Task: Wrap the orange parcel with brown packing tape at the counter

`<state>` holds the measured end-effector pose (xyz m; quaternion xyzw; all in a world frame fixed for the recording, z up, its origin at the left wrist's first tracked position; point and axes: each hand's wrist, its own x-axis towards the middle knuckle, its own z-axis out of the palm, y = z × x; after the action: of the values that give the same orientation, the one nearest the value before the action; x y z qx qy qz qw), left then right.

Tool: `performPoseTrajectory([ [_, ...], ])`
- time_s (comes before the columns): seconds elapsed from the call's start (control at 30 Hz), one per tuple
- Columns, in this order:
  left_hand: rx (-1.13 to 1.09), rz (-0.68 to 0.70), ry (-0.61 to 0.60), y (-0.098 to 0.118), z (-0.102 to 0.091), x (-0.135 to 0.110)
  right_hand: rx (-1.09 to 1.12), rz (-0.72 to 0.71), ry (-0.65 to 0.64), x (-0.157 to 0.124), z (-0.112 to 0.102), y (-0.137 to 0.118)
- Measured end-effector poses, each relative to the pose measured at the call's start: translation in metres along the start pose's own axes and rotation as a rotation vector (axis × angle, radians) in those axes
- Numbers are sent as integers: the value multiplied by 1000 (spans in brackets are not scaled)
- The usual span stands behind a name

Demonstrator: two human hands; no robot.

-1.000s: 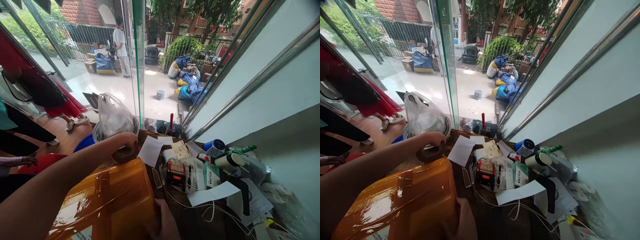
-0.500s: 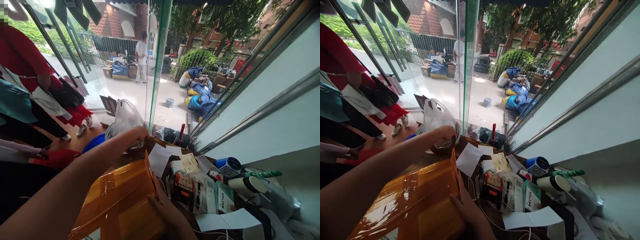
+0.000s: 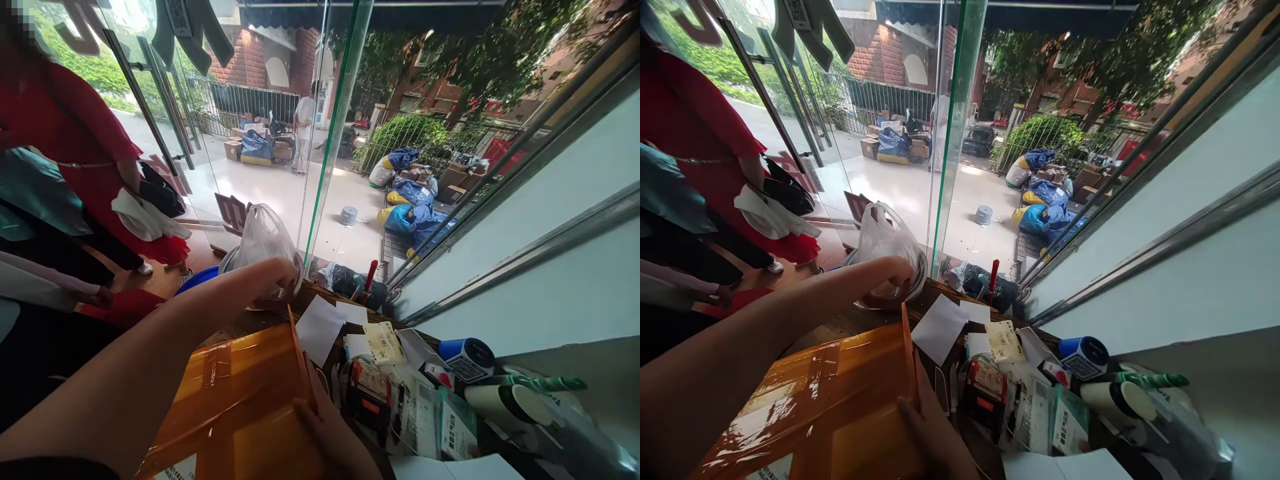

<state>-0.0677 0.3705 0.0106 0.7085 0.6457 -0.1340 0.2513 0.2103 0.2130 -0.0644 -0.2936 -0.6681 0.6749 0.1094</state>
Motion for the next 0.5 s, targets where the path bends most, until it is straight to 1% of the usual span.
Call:
performPoseTrajectory([
  [0.1,67,-20,-170,-10,15,-14,-37,-10,-3,-3,-4,2],
  [0.17,78,-17,-225,-11,26,-22,-78,-59,-5,-2,-8,1],
  [0.2,73,-12,-235,-11,31,-26,-94,-79,-26,2,-11,-2],
  [0.27,39,7,-228,-13,40,-34,-134,-90,-61,18,-14,-10],
  [0.3,10,18,-216,-15,43,-38,-169,-89,-46,31,-15,-16],
  [0.33,-27,28,-196,-20,45,-43,-216,-99,-2,45,-14,-21],
  [0.4,-117,39,-137,-34,47,-56,-316,-143,96,76,-9,-30],
  [0.43,-165,33,-99,-43,49,-64,-346,-163,117,90,-5,-33],
  [0.5,-257,-12,-34,-60,56,-82,-358,-164,96,111,3,-32],
])
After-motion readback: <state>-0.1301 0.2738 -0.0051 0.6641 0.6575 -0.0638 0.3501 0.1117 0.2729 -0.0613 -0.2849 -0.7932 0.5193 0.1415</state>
